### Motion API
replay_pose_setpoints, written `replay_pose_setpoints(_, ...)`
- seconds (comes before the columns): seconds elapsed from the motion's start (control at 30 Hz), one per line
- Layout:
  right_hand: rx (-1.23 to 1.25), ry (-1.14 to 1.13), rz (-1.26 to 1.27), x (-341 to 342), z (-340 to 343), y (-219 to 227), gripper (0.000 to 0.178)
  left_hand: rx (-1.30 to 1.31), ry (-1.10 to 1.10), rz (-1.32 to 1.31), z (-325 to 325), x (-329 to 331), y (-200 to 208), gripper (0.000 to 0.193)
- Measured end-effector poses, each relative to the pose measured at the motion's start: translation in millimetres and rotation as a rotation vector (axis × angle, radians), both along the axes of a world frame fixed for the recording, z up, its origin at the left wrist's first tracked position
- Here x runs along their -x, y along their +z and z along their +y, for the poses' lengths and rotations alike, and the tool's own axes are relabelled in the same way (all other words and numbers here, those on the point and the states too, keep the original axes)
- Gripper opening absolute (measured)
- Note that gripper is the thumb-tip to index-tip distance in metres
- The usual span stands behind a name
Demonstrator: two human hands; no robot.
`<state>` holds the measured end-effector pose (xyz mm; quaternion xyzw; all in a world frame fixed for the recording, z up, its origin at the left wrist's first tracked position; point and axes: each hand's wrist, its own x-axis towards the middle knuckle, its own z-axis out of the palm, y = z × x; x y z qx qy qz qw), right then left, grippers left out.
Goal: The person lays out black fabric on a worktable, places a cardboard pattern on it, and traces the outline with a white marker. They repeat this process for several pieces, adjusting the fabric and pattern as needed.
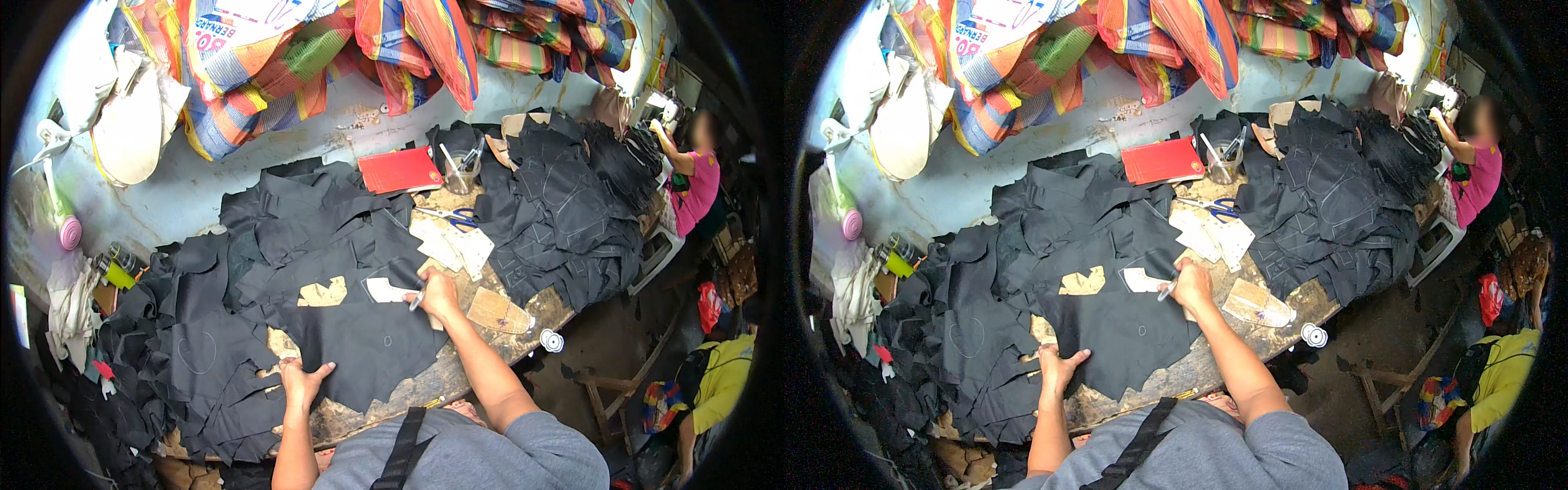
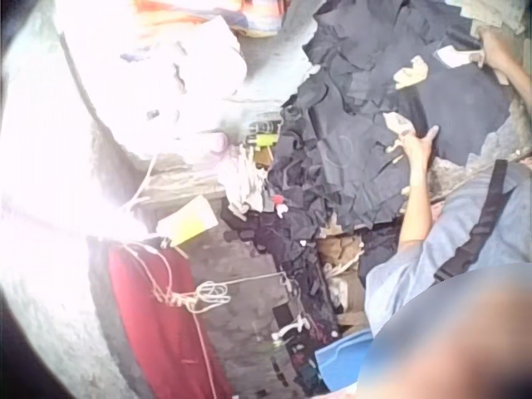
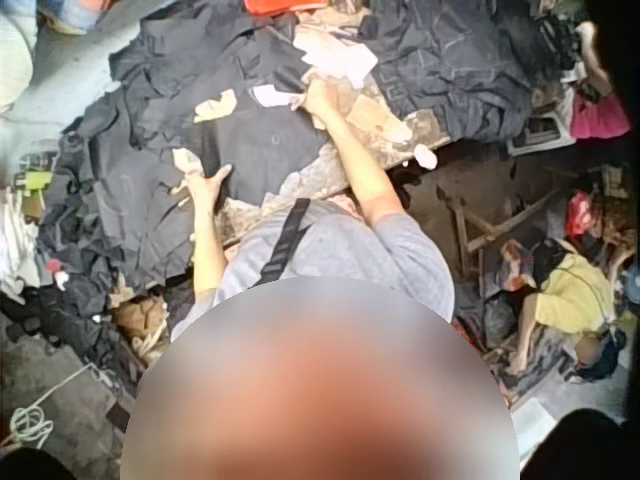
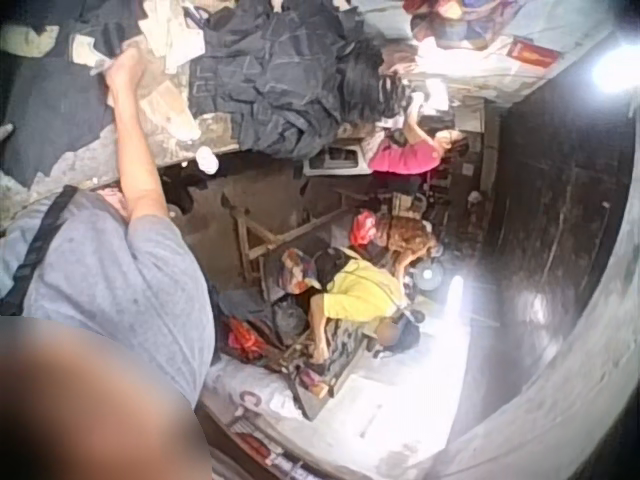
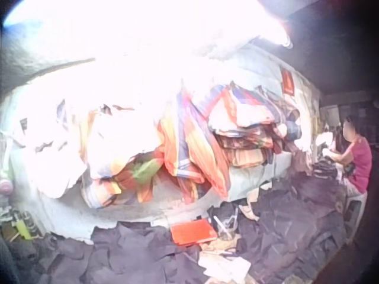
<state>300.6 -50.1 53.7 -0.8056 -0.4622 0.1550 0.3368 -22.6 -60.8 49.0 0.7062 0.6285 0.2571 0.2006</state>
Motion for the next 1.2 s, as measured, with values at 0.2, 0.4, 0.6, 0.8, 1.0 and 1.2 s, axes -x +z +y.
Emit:
replay_pose_setpoints(0.2, -0.239, 0.286, -0.085, 11, -5, 21, 0.030, 0.193, -0.054, -0.426, 24, -11, 9, 0.029)
replay_pose_setpoints(0.4, -0.330, 0.107, -0.105, -2, 59, 61, 0.043, -0.035, 0.033, -0.335, 83, -5, 27, 0.026)
replay_pose_setpoints(0.6, -0.205, 0.125, -0.299, 10, 65, 7, 0.051, -0.242, 0.199, 0.099, 78, -10, -20, 0.030)
replay_pose_setpoints(0.8, -0.458, 0.084, -0.280, 4, 61, -50, 0.041, -0.775, 0.254, 0.163, 63, -11, -24, 0.021)
replay_pose_setpoints(1.0, -0.404, -0.096, -0.341, 5, 66, -49, 0.044, -0.406, 0.156, -0.463, 29, 4, -4, 0.018)
replay_pose_setpoints(1.2, -0.248, -0.196, -0.145, -6, 77, -35, 0.057, -0.138, 0.128, -0.273, -24, 60, 0, 0.026)
